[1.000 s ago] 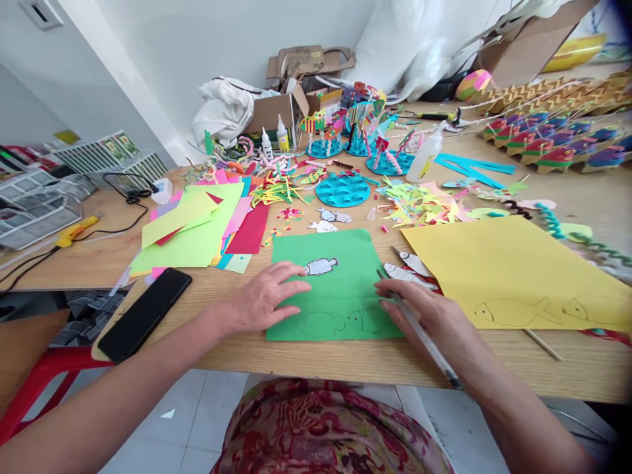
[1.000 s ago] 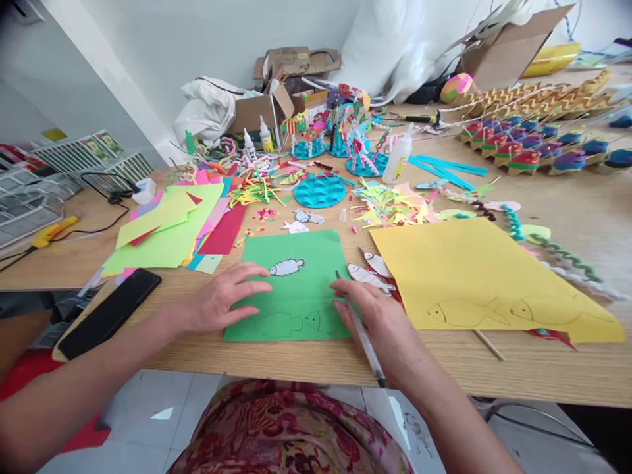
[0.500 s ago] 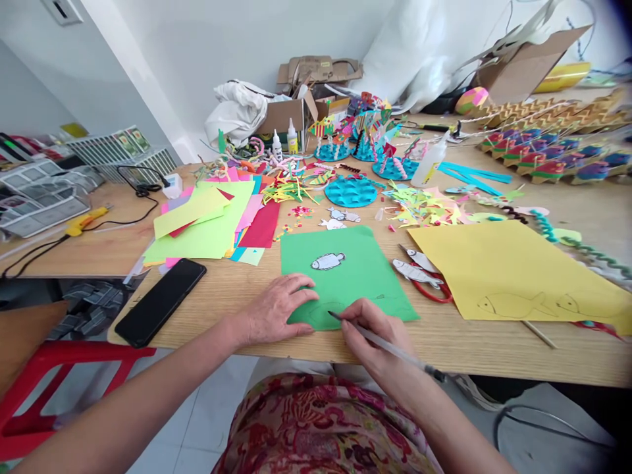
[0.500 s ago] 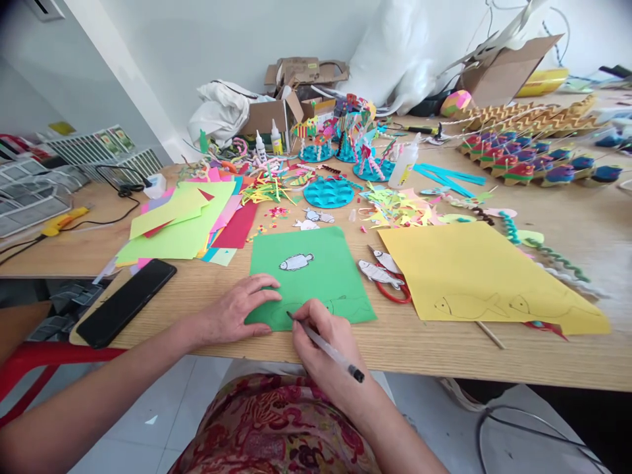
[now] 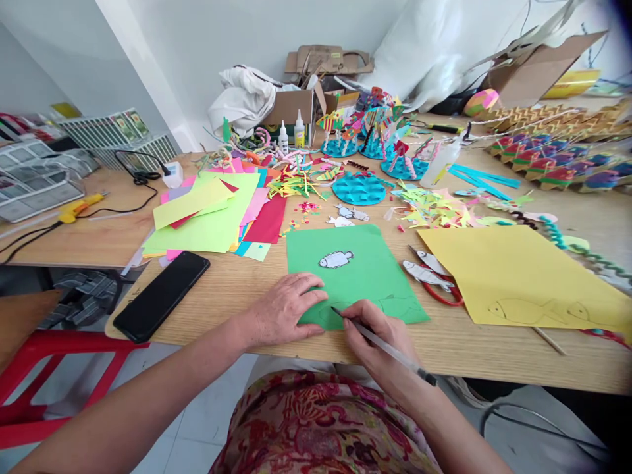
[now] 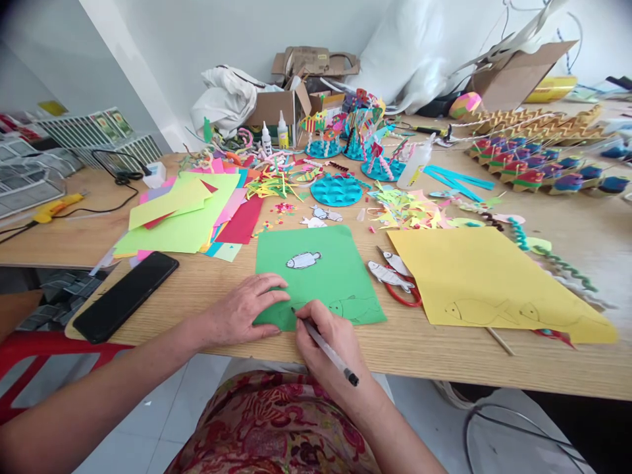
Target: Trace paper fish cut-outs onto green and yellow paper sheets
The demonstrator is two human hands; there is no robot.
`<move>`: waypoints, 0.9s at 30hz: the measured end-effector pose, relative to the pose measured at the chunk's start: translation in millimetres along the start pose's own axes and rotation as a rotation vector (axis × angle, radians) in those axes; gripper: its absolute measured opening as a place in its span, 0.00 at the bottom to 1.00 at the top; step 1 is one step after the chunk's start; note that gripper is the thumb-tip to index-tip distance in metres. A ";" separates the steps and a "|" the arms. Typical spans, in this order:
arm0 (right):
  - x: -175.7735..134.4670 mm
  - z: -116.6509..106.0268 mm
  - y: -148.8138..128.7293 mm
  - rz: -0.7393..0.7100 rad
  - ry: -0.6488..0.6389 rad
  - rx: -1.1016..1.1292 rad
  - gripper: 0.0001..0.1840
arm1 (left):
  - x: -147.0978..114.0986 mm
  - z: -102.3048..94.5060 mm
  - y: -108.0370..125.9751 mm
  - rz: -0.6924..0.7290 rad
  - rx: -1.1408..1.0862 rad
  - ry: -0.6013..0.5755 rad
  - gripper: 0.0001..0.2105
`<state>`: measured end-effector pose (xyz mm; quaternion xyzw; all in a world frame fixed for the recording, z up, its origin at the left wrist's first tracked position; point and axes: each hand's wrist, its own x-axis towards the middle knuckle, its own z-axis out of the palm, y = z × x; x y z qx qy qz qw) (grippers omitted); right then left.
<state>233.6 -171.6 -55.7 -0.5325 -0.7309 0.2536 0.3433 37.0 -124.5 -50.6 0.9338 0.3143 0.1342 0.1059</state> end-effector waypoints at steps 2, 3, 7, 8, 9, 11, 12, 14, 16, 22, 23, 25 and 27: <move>-0.2 0.0 -0.2 -0.002 -0.003 -0.006 0.05 | -0.4 0.1 0.0 -0.003 -0.001 -0.002 0.20; -0.3 0.1 -0.3 -0.003 -0.005 -0.009 0.05 | -0.5 0.1 0.0 -0.003 -0.001 -0.002 0.20; -0.4 0.5 -0.3 -0.003 -0.006 -0.016 0.05 | -0.5 0.6 -0.3 0.003 0.005 0.003 0.20; -0.1 0.7 -0.4 -0.003 -0.007 -0.017 0.05 | -0.4 0.7 -0.3 0.005 0.008 0.002 0.20; 0.2 0.8 -0.4 -0.003 -0.008 -0.019 0.05 | -0.3 0.8 -0.3 0.005 0.010 0.001 0.20; 0.7 0.9 -0.7 -0.007 -0.012 -0.020 0.05 | -0.2 0.9 -0.3 0.008 0.013 0.001 0.20; 0.8 0.9 -0.8 -0.011 -0.011 -0.018 0.05 | -0.2 0.9 -0.3 0.010 0.014 0.001 0.20; 0.6 0.5 -0.7 -0.024 -0.006 -0.011 0.05 | -0.3 1.1 -0.4 0.012 0.016 0.004 0.20; -0.3 -0.3 -0.2 -0.036 0.000 0.000 0.05 | -0.4 1.2 -0.6 0.011 0.017 0.001 0.21; -3.7 -4.4 1.0 -0.051 -0.035 0.044 0.05 | -0.2 0.6 -2.0 0.005 0.008 -0.007 0.21; -3.8 -5.1 0.6 -0.051 -0.043 0.052 0.05 | -0.2 0.5 -2.2 0.005 0.005 -0.006 0.21; -3.7 -6.2 -0.5 -0.049 -0.053 0.065 0.05 | -0.1 0.6 -2.3 0.009 0.003 0.001 0.21; -3.5 -7.1 -1.8 -0.045 -0.065 0.076 0.05 | 0.1 0.9 -2.3 0.014 0.001 0.007 0.20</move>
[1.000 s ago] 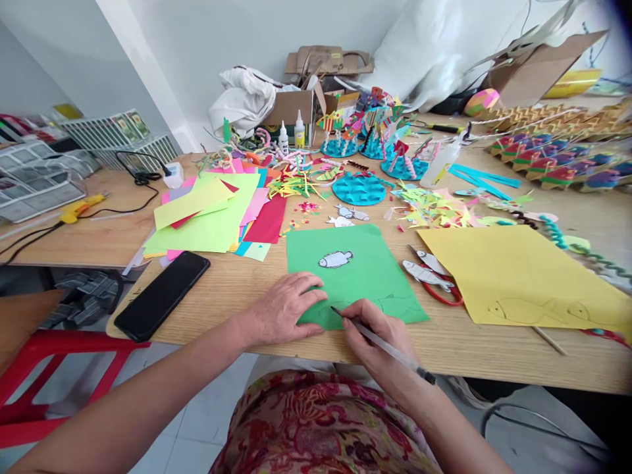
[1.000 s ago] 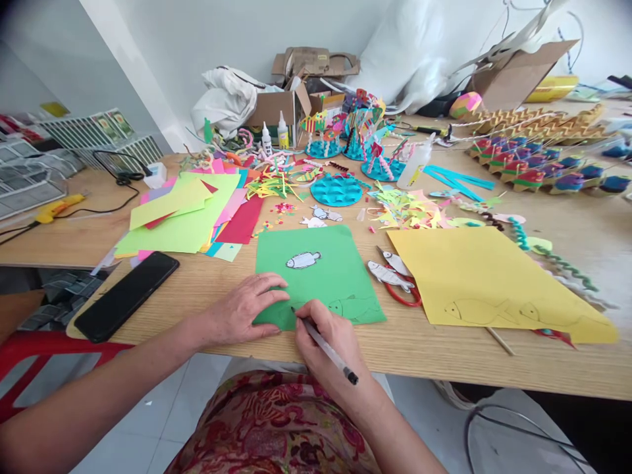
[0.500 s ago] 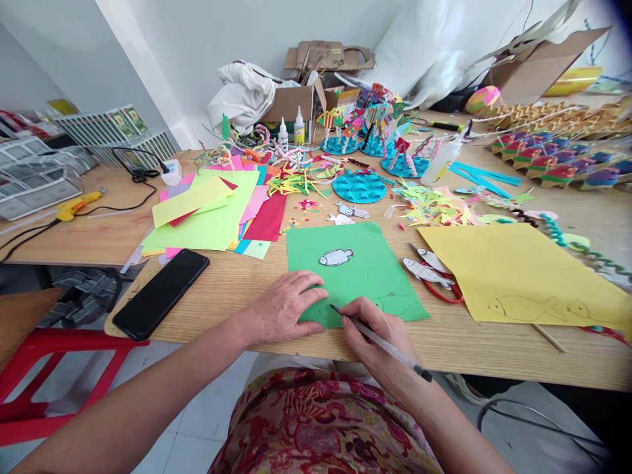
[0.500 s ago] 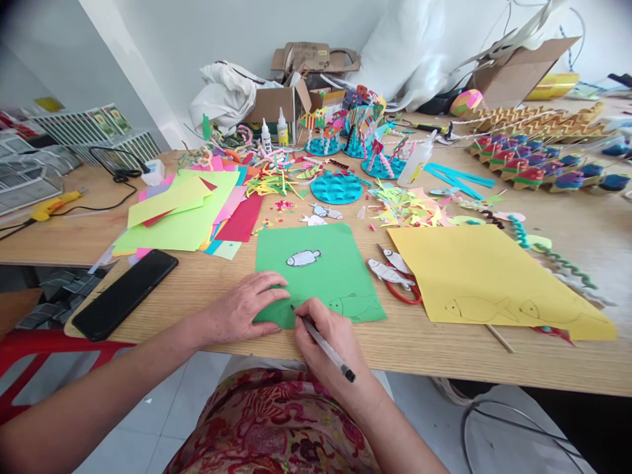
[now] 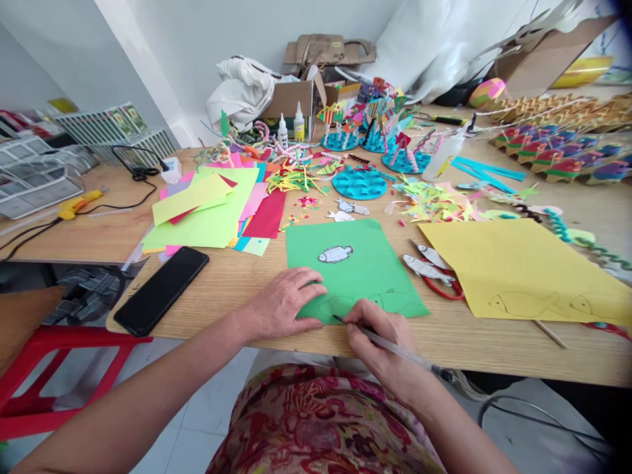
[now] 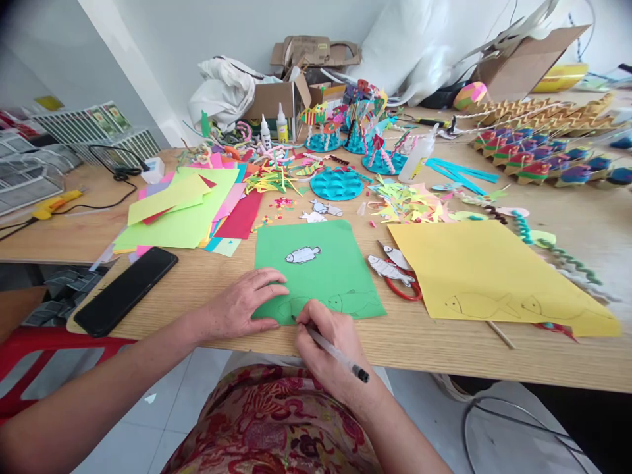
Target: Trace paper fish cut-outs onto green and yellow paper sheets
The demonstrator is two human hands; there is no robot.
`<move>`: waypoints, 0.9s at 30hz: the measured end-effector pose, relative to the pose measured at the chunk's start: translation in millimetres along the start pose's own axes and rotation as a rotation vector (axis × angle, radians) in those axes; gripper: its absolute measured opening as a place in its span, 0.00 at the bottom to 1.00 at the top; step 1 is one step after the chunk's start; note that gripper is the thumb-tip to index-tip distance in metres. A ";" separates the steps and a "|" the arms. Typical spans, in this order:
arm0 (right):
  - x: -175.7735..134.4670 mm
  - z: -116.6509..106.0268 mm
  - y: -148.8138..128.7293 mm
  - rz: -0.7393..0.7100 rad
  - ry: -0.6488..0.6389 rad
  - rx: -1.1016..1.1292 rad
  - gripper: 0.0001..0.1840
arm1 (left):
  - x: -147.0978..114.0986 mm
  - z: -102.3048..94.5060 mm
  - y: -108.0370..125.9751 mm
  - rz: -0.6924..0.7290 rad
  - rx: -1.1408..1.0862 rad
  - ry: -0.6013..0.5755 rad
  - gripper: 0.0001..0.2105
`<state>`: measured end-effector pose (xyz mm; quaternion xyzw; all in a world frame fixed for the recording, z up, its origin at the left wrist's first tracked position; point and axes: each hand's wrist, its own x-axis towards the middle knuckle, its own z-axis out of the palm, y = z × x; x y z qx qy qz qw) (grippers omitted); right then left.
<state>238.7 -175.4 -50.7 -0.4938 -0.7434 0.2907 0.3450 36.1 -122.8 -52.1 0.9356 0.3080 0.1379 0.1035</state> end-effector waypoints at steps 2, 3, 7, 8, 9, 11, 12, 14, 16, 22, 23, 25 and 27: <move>-0.1 -0.7 -0.7 0.006 -0.013 0.007 0.05 | 0.1 0.3 0.1 0.000 -0.003 0.002 0.20; -0.5 -1.0 -0.7 0.010 -0.018 0.008 0.05 | 0.2 0.3 0.2 0.000 -0.004 0.003 0.20; -2.1 -1.4 1.2 0.031 0.002 0.015 0.05 | 0.0 -0.2 0.5 -0.007 -0.007 -0.001 0.20; -2.1 -1.1 1.9 0.041 0.023 0.016 0.05 | -0.1 -0.3 0.5 -0.006 -0.006 -0.002 0.20; -1.8 -0.6 2.4 0.048 0.045 0.014 0.05 | -0.1 -0.4 0.4 -0.005 -0.005 -0.003 0.20; -0.4 0.8 2.9 0.052 0.078 -0.003 0.05 | -0.2 -0.2 0.1 -0.001 -0.002 -0.002 0.20; 0.6 1.7 2.8 0.050 0.082 -0.017 0.05 | -0.1 -0.1 0.0 0.001 0.001 -0.002 0.20; 2.6 3.2 2.2 0.046 0.068 -0.048 0.05 | 0.0 0.0 0.0 0.002 0.007 -0.005 0.19; 4.2 4.0 1.4 0.049 0.051 -0.070 0.05 | 0.3 -0.7 0.7 0.003 0.013 -0.013 0.20; 6.0 3.6 0.8 0.031 0.044 -0.092 0.05 | 1.2 -7.1 7.5 -0.005 0.022 -0.030 0.19; 6.1 3.6 0.8 0.031 0.043 -0.094 0.05 | 1.2 -8.1 8.9 -0.008 0.019 -0.031 0.18; 6.0 3.8 0.7 0.036 0.044 -0.100 0.05 | 1.2 -9.5 11.6 -0.019 0.008 -0.035 0.18; 5.8 4.1 0.5 0.038 0.041 -0.099 0.05 | 1.3 -9.6 14.2 -0.035 -0.004 -0.035 0.18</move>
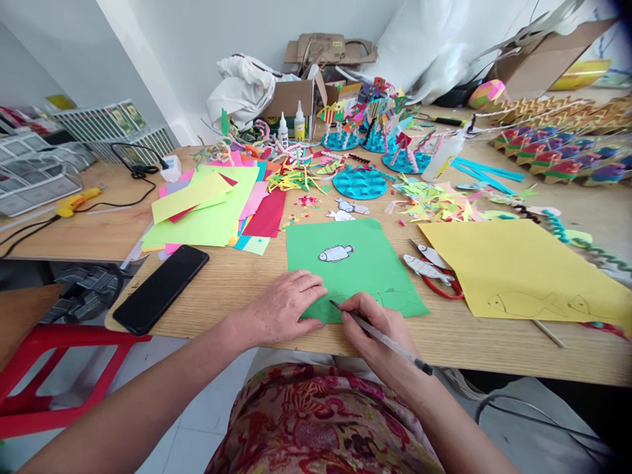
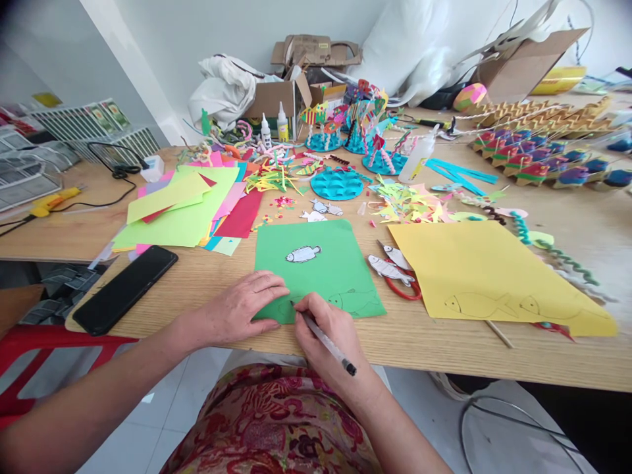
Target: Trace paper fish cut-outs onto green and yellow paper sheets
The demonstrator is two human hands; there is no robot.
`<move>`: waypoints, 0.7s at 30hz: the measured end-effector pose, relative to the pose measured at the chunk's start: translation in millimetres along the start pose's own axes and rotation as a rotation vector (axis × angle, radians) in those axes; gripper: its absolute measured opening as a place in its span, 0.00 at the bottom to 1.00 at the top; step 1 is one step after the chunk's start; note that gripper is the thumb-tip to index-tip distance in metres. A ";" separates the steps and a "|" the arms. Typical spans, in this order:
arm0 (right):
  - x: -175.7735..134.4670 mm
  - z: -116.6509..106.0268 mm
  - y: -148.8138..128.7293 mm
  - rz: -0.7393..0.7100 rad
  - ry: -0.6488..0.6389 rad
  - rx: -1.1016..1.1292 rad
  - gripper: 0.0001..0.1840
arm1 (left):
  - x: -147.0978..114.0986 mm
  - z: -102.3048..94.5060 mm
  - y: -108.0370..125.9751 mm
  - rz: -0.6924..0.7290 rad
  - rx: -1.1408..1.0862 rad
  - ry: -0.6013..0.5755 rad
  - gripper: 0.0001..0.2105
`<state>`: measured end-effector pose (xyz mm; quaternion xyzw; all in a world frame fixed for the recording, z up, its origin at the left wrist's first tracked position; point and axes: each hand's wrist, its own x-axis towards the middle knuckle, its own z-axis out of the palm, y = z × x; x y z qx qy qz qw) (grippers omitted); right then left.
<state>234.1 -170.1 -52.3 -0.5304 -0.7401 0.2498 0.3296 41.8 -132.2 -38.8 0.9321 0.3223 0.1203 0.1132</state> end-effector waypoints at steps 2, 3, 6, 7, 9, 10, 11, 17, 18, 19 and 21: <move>-0.5 0.3 0.1 -0.006 0.000 0.011 0.05 | 0.4 1.0 2.4 -0.018 0.002 -0.002 0.16; -0.8 0.5 0.3 -0.013 0.001 0.019 0.05 | 0.7 1.8 3.5 -0.030 0.012 0.001 0.15; -2.3 0.6 1.6 -0.024 0.012 0.035 0.05 | 1.3 4.8 5.7 -0.056 0.048 0.021 0.15; -3.0 0.4 2.0 -0.024 0.012 0.038 0.05 | 1.4 5.7 6.0 -0.059 0.054 0.027 0.15; -4.4 -0.4 2.6 -0.014 0.000 0.048 0.05 | 1.0 7.0 5.8 -0.059 0.052 0.033 0.16; -5.0 -1.0 2.7 -0.009 -0.009 0.056 0.05 | 0.7 7.5 5.5 -0.060 0.050 0.035 0.16; -5.5 -1.6 2.7 -0.006 -0.018 0.065 0.05 | 0.3 7.9 5.2 -0.062 0.048 0.038 0.16; -5.1 -4.8 0.9 -0.002 -0.040 0.099 0.05 | -0.4 9.4 5.7 -0.078 0.026 0.049 0.15; -4.7 -5.2 0.6 -0.002 -0.045 0.104 0.05 | -0.3 9.4 6.1 -0.084 0.023 0.048 0.15; -4.4 -5.6 0.3 -0.001 -0.050 0.108 0.05 | -0.2 9.4 6.5 -0.089 0.019 0.046 0.15; -4.3 -6.4 -0.2 0.004 -0.053 0.113 0.05 | -0.3 9.5 7.4 -0.103 0.014 0.044 0.15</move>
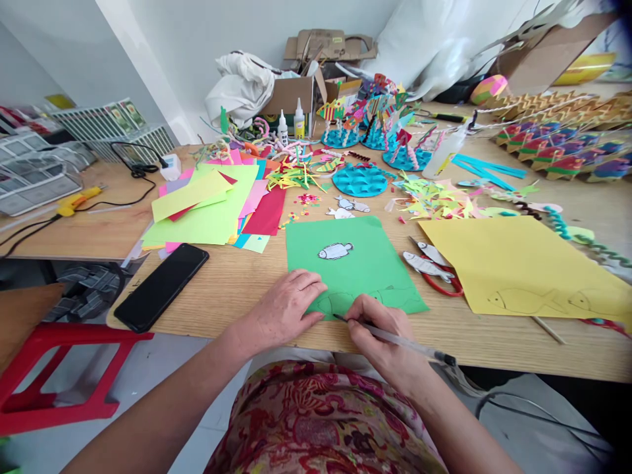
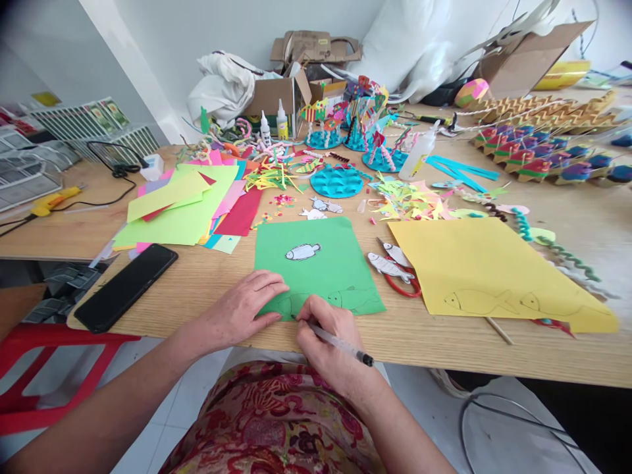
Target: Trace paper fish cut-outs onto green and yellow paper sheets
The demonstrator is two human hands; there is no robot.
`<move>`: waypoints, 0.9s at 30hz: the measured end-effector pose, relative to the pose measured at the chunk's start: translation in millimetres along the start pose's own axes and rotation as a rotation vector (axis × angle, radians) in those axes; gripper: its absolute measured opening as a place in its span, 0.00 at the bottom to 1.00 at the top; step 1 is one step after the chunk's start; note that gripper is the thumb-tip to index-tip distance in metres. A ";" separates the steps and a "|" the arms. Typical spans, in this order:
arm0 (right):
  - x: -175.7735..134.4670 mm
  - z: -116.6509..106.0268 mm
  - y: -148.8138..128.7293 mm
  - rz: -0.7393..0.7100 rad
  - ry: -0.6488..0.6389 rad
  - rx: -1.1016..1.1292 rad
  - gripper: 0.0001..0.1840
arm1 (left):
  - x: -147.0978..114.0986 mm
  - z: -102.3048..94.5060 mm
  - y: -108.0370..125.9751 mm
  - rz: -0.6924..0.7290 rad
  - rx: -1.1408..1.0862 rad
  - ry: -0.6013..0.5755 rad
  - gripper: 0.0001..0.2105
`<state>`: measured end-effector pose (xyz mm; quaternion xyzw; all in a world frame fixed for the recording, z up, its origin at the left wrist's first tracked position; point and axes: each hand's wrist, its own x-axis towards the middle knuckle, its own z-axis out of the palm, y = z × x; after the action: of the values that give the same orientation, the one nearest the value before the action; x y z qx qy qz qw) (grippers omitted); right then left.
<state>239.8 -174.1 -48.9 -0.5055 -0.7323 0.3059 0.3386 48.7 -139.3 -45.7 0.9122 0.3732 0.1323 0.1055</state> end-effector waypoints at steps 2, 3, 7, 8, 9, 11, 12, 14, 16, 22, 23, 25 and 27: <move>-0.2 -0.5 -0.4 0.017 0.010 0.006 0.05 | -0.4 0.4 1.0 -0.012 -0.004 0.002 0.15; -0.3 -0.4 -0.3 0.028 0.023 0.008 0.05 | -0.7 0.9 1.5 -0.017 -0.006 0.005 0.15; 0.5 2.7 2.0 0.041 0.069 -0.002 0.05 | -2.1 4.4 4.1 -0.041 -0.029 0.043 0.15; 1.0 3.8 3.0 0.038 0.068 -0.008 0.05 | -2.6 5.4 4.8 -0.048 -0.037 0.056 0.15; 1.5 5.0 3.9 0.037 0.064 -0.013 0.05 | -3.1 6.3 5.3 -0.054 -0.043 0.066 0.15; 2.7 6.6 5.3 0.037 0.061 -0.023 0.05 | -4.1 7.7 6.1 -0.062 -0.050 0.080 0.15; 3.3 7.1 5.5 0.036 0.059 -0.028 0.05 | -4.5 8.3 6.3 -0.065 -0.052 0.085 0.15; 4.3 7.4 5.1 0.031 0.056 -0.040 0.05 | -5.2 9.0 6.6 -0.067 -0.056 0.093 0.16; 5.0 7.3 4.0 0.021 0.051 -0.053 0.05 | -5.4 9.2 6.8 -0.065 -0.057 0.095 0.16; 2.2 5.2 2.0 -0.009 0.057 -0.034 0.05 | -5.5 8.3 7.1 -0.066 -0.064 0.084 0.16; 1.2 4.6 1.8 -0.006 0.052 -0.024 0.05 | -5.6 8.3 6.9 -0.065 -0.068 0.086 0.16; -0.2 3.2 1.3 0.006 0.036 -0.008 0.05 | -5.7 8.4 6.5 -0.061 -0.074 0.089 0.16; -0.6 1.6 0.2 0.016 0.021 0.004 0.05 | -5.7 8.9 6.0 -0.058 -0.078 0.089 0.16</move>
<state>238.8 -174.8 -50.1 -0.5138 -0.7241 0.3048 0.3447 51.6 -148.4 -53.3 0.8894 0.3984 0.1841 0.1279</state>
